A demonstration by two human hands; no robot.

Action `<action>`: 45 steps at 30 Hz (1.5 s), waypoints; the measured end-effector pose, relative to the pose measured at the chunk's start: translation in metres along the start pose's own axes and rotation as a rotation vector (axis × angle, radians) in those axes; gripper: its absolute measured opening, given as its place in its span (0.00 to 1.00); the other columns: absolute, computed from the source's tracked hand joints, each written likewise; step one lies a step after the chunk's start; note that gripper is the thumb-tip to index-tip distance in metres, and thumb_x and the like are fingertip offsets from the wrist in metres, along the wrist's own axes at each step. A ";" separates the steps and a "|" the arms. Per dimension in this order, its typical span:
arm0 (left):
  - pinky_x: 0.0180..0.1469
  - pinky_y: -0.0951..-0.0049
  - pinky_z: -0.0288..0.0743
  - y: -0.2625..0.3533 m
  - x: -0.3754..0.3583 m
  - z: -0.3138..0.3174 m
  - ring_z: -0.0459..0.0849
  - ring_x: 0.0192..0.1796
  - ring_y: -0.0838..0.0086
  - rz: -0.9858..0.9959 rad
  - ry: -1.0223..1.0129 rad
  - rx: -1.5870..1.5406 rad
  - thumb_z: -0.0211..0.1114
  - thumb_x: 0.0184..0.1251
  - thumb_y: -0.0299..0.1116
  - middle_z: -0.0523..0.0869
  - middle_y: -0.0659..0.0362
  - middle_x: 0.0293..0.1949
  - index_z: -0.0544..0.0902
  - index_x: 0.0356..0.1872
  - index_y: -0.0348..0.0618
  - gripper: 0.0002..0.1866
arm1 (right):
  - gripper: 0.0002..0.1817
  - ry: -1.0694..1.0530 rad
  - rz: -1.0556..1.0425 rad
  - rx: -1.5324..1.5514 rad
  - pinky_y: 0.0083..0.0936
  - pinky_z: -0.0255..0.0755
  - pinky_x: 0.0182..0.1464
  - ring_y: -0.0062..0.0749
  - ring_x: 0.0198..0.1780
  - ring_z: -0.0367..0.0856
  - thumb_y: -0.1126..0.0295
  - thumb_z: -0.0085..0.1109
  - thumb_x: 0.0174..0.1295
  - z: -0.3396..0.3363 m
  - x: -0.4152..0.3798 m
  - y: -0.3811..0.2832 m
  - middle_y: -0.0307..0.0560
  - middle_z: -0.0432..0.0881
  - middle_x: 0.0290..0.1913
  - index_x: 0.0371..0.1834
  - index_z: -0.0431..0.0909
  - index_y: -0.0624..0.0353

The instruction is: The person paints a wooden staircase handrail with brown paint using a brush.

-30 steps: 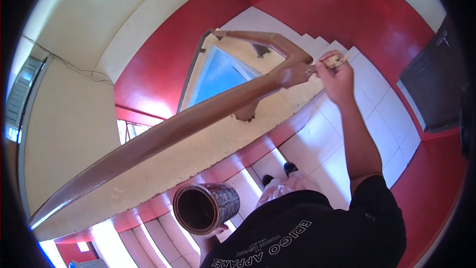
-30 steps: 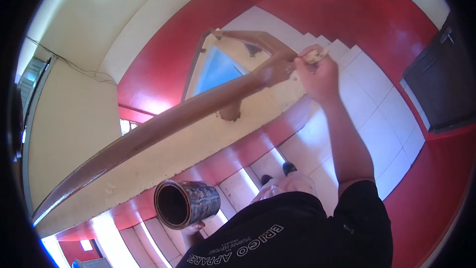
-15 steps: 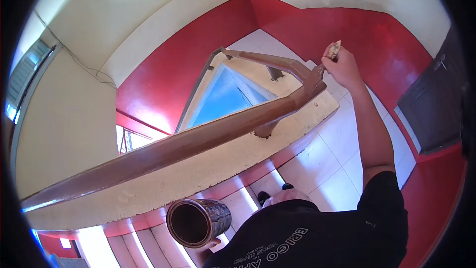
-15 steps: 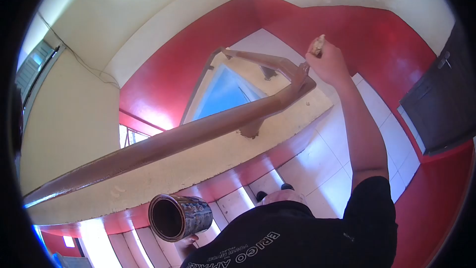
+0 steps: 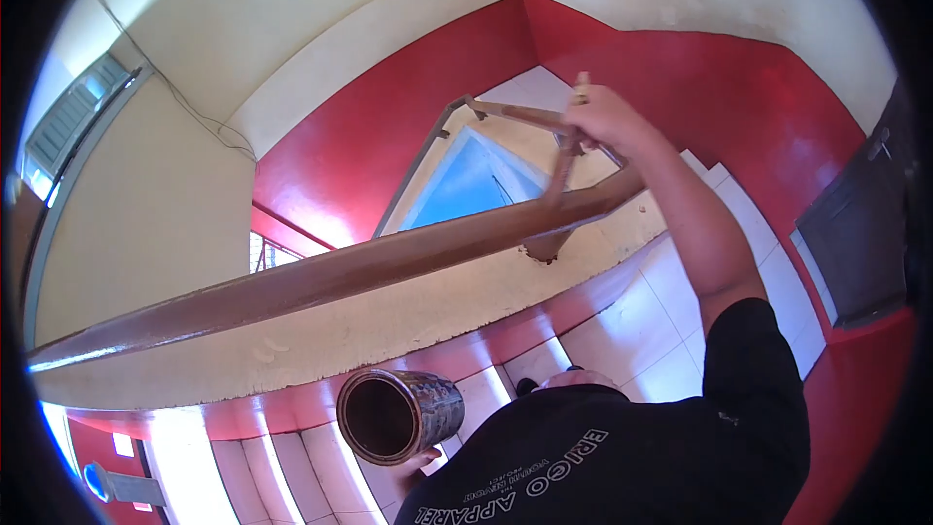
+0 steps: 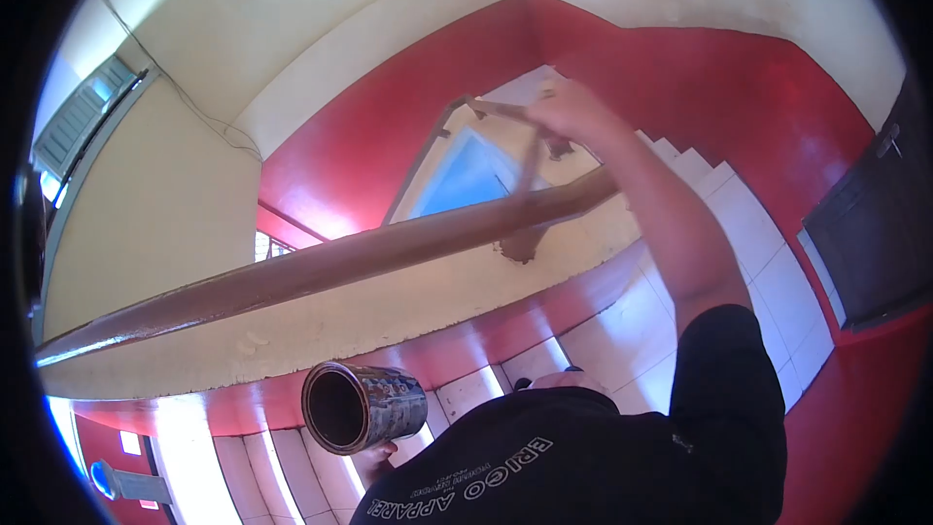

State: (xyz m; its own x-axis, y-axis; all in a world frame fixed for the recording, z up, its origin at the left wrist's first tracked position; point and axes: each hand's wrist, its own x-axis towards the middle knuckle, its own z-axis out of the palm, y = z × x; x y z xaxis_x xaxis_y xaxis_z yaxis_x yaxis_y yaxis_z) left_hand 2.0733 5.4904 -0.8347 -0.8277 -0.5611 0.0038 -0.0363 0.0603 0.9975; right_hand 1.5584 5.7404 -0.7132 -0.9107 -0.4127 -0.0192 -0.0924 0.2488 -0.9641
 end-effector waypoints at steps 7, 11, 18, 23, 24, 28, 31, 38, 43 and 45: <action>0.62 0.59 0.74 0.007 0.018 -0.003 0.76 0.62 0.64 0.020 -0.004 0.011 0.88 0.36 0.50 0.76 0.54 0.61 0.68 0.67 0.36 0.55 | 0.06 0.024 -0.060 0.341 0.25 0.69 0.18 0.25 0.17 0.75 0.71 0.58 0.55 0.033 0.015 -0.028 0.43 0.76 0.19 0.25 0.75 0.62; 0.62 0.59 0.74 0.006 0.018 -0.003 0.76 0.62 0.64 0.035 -0.004 0.011 0.88 0.36 0.50 0.76 0.54 0.61 0.68 0.67 0.36 0.56 | 0.07 -0.205 0.046 0.091 0.26 0.69 0.19 0.28 0.16 0.74 0.71 0.59 0.54 0.031 0.031 -0.023 0.45 0.75 0.17 0.24 0.76 0.63; 0.61 0.59 0.74 0.002 0.013 0.006 0.76 0.61 0.64 0.015 0.044 -0.006 0.88 0.35 0.50 0.76 0.54 0.61 0.68 0.67 0.36 0.56 | 0.10 -0.013 -0.203 -0.236 0.26 0.71 0.22 0.30 0.19 0.77 0.67 0.61 0.53 0.016 0.026 -0.035 0.47 0.78 0.21 0.25 0.75 0.63; 0.61 0.59 0.75 0.000 0.000 0.007 0.76 0.61 0.64 0.004 0.065 0.003 0.88 0.35 0.51 0.76 0.54 0.61 0.68 0.67 0.36 0.56 | 0.07 -0.250 -0.036 0.230 0.25 0.71 0.21 0.28 0.18 0.76 0.70 0.59 0.55 0.061 0.028 -0.032 0.45 0.76 0.19 0.25 0.76 0.63; 0.61 0.59 0.75 0.000 -0.006 0.005 0.76 0.61 0.64 -0.004 0.074 0.006 0.88 0.35 0.51 0.76 0.54 0.61 0.68 0.67 0.36 0.56 | 0.07 -0.256 0.011 0.184 0.25 0.71 0.20 0.28 0.17 0.75 0.71 0.59 0.55 0.053 0.032 -0.022 0.45 0.76 0.19 0.24 0.76 0.63; 0.61 0.59 0.75 -0.002 -0.021 0.002 0.76 0.61 0.64 -0.023 0.105 0.006 0.88 0.35 0.51 0.76 0.54 0.60 0.68 0.67 0.36 0.56 | 0.08 -0.101 0.147 -0.201 0.26 0.70 0.18 0.27 0.15 0.75 0.70 0.59 0.55 -0.015 0.043 0.007 0.43 0.75 0.16 0.24 0.77 0.63; 0.61 0.59 0.75 0.002 -0.007 0.001 0.76 0.61 0.64 -0.011 0.095 0.015 0.88 0.35 0.51 0.76 0.54 0.60 0.68 0.67 0.36 0.56 | 0.07 0.002 -0.033 -0.236 0.25 0.73 0.21 0.27 0.18 0.77 0.70 0.60 0.55 -0.024 0.029 -0.013 0.43 0.77 0.19 0.25 0.77 0.62; 0.61 0.59 0.75 0.011 0.010 -0.001 0.77 0.61 0.64 0.031 0.046 0.026 0.88 0.35 0.52 0.76 0.54 0.60 0.68 0.67 0.36 0.56 | 0.07 -0.201 -0.054 0.299 0.23 0.75 0.25 0.25 0.21 0.77 0.69 0.62 0.58 0.041 0.000 -0.010 0.43 0.80 0.25 0.30 0.77 0.60; 0.61 0.59 0.75 0.008 -0.002 -0.005 0.77 0.61 0.64 0.022 0.043 0.005 0.88 0.34 0.52 0.76 0.54 0.60 0.68 0.66 0.36 0.56 | 0.05 0.174 0.040 -0.136 0.25 0.74 0.26 0.27 0.25 0.79 0.72 0.61 0.57 -0.083 -0.025 0.057 0.43 0.80 0.26 0.33 0.77 0.61; 0.61 0.59 0.75 0.007 0.001 -0.002 0.77 0.61 0.64 0.020 0.042 -0.001 0.88 0.34 0.52 0.76 0.54 0.60 0.68 0.66 0.36 0.57 | 0.04 0.208 -0.126 0.102 0.24 0.75 0.28 0.25 0.26 0.80 0.75 0.60 0.58 -0.092 -0.043 0.058 0.41 0.80 0.27 0.35 0.77 0.61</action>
State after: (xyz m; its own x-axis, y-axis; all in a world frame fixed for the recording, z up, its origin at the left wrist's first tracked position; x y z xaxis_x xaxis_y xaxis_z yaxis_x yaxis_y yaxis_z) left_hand 2.0734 5.4890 -0.8275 -0.8042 -0.5937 0.0267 -0.0196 0.0714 0.9973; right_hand 1.5552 5.8528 -0.7441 -0.9587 -0.2431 0.1475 -0.1790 0.1127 -0.9774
